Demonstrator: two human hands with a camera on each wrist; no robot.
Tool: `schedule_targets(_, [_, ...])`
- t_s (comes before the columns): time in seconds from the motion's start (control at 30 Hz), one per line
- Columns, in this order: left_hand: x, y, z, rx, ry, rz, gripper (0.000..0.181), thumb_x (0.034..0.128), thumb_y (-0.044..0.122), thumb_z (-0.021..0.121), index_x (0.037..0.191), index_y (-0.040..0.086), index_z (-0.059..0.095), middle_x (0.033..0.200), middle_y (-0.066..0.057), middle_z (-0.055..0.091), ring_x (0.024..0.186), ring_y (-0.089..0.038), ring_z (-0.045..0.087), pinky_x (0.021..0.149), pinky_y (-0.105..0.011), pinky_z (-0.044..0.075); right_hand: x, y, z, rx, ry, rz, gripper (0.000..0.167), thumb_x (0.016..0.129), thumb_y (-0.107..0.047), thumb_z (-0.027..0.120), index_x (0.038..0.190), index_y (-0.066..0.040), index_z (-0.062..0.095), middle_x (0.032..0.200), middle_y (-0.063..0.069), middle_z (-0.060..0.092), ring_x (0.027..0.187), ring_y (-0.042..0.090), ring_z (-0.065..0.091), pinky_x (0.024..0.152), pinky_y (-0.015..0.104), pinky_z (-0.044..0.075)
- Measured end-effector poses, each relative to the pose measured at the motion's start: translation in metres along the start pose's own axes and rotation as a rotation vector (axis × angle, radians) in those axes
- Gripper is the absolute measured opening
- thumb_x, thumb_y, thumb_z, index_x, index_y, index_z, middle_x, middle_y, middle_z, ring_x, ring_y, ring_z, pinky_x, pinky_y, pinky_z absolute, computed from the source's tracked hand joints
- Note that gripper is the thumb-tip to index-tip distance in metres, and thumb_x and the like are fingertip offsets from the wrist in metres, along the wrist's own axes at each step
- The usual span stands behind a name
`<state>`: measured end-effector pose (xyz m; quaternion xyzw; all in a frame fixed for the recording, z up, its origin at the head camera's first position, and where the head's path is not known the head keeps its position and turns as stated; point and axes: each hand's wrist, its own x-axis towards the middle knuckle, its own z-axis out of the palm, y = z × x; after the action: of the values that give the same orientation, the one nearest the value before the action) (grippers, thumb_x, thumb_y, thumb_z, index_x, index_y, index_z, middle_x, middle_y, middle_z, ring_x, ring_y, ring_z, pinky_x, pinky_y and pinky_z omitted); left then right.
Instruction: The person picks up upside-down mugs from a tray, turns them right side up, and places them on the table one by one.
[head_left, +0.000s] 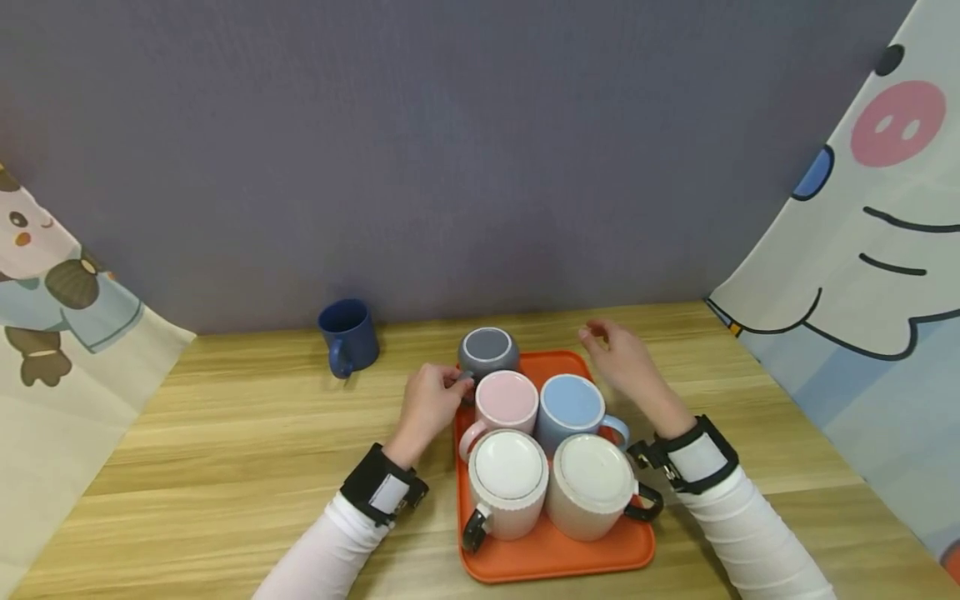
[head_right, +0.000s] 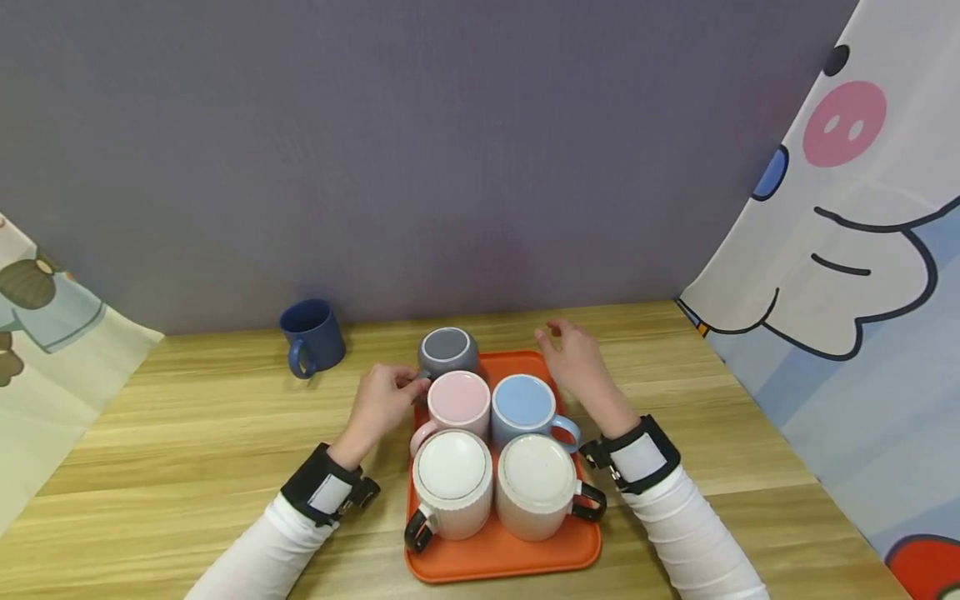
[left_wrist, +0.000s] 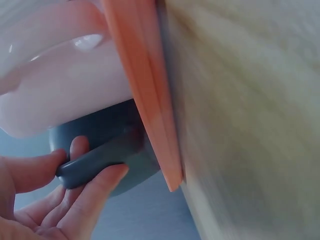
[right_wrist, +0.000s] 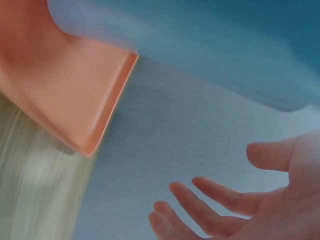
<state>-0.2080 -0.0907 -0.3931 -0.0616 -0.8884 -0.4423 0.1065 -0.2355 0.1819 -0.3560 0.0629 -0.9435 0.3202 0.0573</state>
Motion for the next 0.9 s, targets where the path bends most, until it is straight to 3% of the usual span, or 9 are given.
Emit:
schedule_targets(0.2, [0.001,-0.001,-0.004,-0.055,0.028,-0.031,0.011,0.0835,0.01,0.07,0.077,0.001,0.073,0.065,-0.009,0.069,0.054,-0.008,0.058,0.047,-0.022,0.038,0.0,-0.001,-0.003,0.017,0.017,0.0,0.05,0.101,-0.032,0.042,0.133,0.007,0.046,0.127,0.03,0.053,0.117,0.045,0.051,0.098,0.055,0.04])
schedule_targets(0.5, [0.003,0.003,-0.01,-0.137,0.074,-0.058,0.012,0.0848,0.008,0.068,0.081,-0.001,0.074,0.068,-0.013,0.071,0.064,-0.024,0.068,0.053,-0.021,0.047,0.002,-0.002,-0.007,0.021,0.027,-0.012,0.05,0.101,-0.03,0.042,0.133,0.008,0.046,0.127,0.03,0.053,0.117,0.046,0.05,0.099,0.055,0.04])
schedule_targets(0.77, [0.006,0.007,-0.016,-0.24,0.108,-0.085,0.014,0.087,0.008,0.066,0.085,-0.003,0.073,0.07,-0.015,0.07,0.064,-0.023,0.069,0.054,-0.02,0.049,0.002,-0.005,-0.012,0.03,0.023,-0.003,0.05,0.101,-0.032,0.04,0.134,0.006,0.045,0.129,0.029,0.052,0.119,0.046,0.048,0.1,0.055,0.039])
schedule_targets(0.9, [0.008,0.009,-0.019,-0.274,0.134,-0.077,0.014,0.0878,0.009,0.066,0.087,-0.003,0.073,0.073,-0.017,0.071,0.066,-0.024,0.069,0.059,-0.027,0.055,0.002,-0.005,-0.015,0.026,0.02,-0.002,0.051,0.101,-0.033,0.04,0.134,0.006,0.045,0.129,0.029,0.052,0.12,0.046,0.048,0.1,0.055,0.039])
